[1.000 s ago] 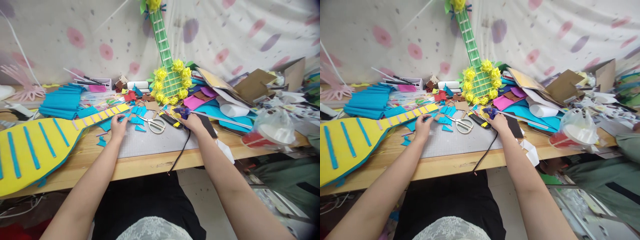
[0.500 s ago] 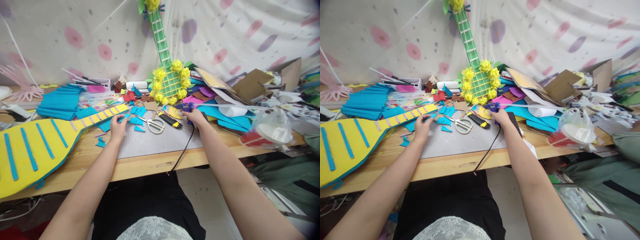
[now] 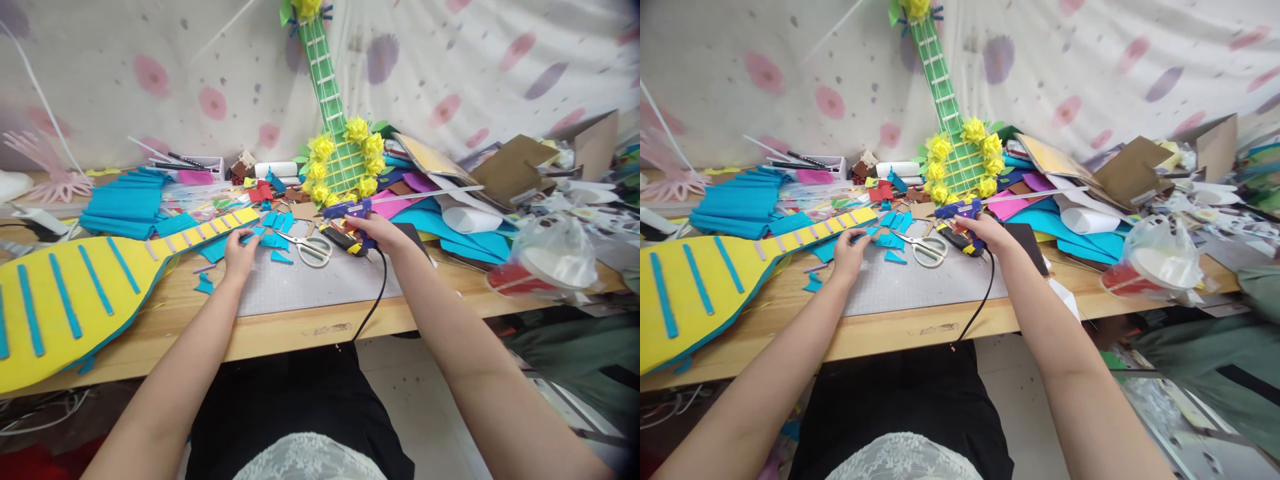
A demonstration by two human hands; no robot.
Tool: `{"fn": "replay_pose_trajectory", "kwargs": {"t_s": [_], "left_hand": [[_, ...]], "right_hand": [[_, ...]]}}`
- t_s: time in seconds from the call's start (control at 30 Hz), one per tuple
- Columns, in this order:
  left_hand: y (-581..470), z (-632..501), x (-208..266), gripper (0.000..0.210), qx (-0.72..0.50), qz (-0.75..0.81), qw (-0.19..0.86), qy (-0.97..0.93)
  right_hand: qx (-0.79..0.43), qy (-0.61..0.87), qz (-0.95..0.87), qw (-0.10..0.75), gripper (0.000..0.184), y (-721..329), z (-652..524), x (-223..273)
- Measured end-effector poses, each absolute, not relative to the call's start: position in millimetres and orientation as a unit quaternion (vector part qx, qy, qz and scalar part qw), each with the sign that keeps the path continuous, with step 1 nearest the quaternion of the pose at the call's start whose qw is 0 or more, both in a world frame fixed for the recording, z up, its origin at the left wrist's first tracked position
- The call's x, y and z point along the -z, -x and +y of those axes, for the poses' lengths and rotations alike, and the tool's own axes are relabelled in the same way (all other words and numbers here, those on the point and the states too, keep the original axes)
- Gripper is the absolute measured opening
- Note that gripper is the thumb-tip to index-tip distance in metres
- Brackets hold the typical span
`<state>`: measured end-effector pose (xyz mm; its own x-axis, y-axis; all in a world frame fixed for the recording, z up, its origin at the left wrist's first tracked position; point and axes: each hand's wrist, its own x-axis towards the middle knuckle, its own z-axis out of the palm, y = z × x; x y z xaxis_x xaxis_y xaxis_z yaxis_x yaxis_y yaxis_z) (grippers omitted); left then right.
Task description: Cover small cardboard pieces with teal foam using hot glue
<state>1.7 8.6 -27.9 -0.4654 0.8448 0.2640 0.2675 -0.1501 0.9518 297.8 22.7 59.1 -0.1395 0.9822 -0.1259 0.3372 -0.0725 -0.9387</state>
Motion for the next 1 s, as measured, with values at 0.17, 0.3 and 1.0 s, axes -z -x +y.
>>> {"fn": "replay_pose_trajectory", "kwargs": {"t_s": [0.17, 0.3, 1.0], "left_hand": [[-1.4, 7.3, 25.8, 0.016, -0.602, 0.599, 0.251, -0.465], [-1.6, 5.9, 23.0, 0.015, -0.599, 0.604, 0.248, -0.463], [-4.2, 4.4, 20.9, 0.017, -0.589, 0.611, 0.244, -0.469]], "right_hand": [[-0.475, 0.507, -0.652, 0.304, 0.030, -248.1, 14.7, -63.7], [-0.469, 0.509, -0.664, 0.281, 0.030, -219.4, 11.5, -66.4], [-0.432, 0.532, -0.689, 0.238, 0.029, -204.3, 14.8, -71.3]]}}
